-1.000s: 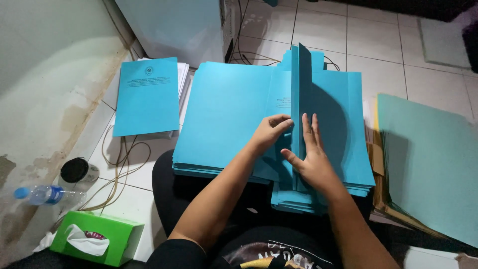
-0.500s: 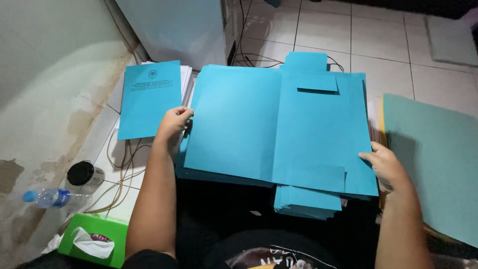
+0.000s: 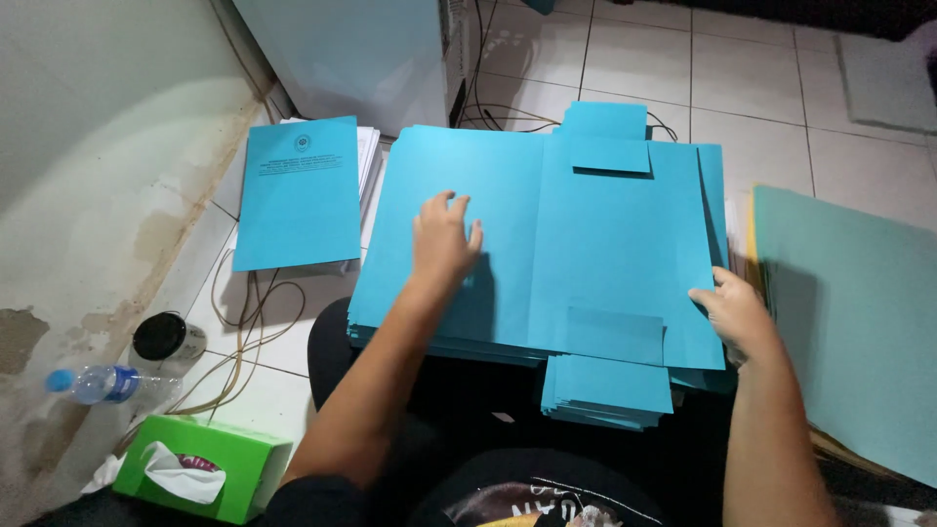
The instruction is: The person folds light blue paper sheets in half and places them onto a growing stack. They repeatedly pick up a sheet, fold it, and align it with the others on the floor.
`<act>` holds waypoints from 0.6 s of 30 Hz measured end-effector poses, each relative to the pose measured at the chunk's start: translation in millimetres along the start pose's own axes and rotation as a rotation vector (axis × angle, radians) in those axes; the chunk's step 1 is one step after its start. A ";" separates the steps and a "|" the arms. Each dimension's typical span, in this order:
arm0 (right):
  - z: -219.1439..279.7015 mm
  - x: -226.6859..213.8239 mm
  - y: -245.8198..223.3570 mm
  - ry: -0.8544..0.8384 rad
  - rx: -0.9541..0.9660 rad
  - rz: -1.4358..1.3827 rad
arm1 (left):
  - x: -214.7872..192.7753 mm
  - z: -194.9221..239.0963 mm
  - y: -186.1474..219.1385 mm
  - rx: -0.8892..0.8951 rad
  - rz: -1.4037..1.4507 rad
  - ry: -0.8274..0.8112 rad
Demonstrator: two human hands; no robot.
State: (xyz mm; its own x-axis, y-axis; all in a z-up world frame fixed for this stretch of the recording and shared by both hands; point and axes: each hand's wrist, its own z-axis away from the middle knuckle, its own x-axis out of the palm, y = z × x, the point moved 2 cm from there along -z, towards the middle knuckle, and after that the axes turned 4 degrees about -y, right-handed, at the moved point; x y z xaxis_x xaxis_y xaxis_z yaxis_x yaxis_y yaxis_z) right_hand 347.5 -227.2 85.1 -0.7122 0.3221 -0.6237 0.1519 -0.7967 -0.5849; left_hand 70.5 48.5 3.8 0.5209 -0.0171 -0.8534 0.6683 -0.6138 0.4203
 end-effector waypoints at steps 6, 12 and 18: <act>-117.7 -1.4 106.3 -0.019 -0.281 -0.364 | 49.7 -13.6 79.2 0.350 -0.087 0.073; 47.2 5.7 -21.6 0.007 -0.128 0.191 | 42.2 -6.4 86.2 0.281 -0.096 -0.239; 75.9 20.4 -39.9 0.057 -0.130 0.322 | 34.9 -5.9 86.8 0.261 -0.089 -0.294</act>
State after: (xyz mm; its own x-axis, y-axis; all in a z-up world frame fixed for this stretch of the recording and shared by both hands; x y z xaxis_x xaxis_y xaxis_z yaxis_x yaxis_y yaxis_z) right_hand 274.9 -227.6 135.1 -0.5743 0.0957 -0.8130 0.4515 -0.7914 -0.4121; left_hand 149.9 -0.7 12.4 0.2674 -0.1572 -0.9507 0.5272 -0.8020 0.2808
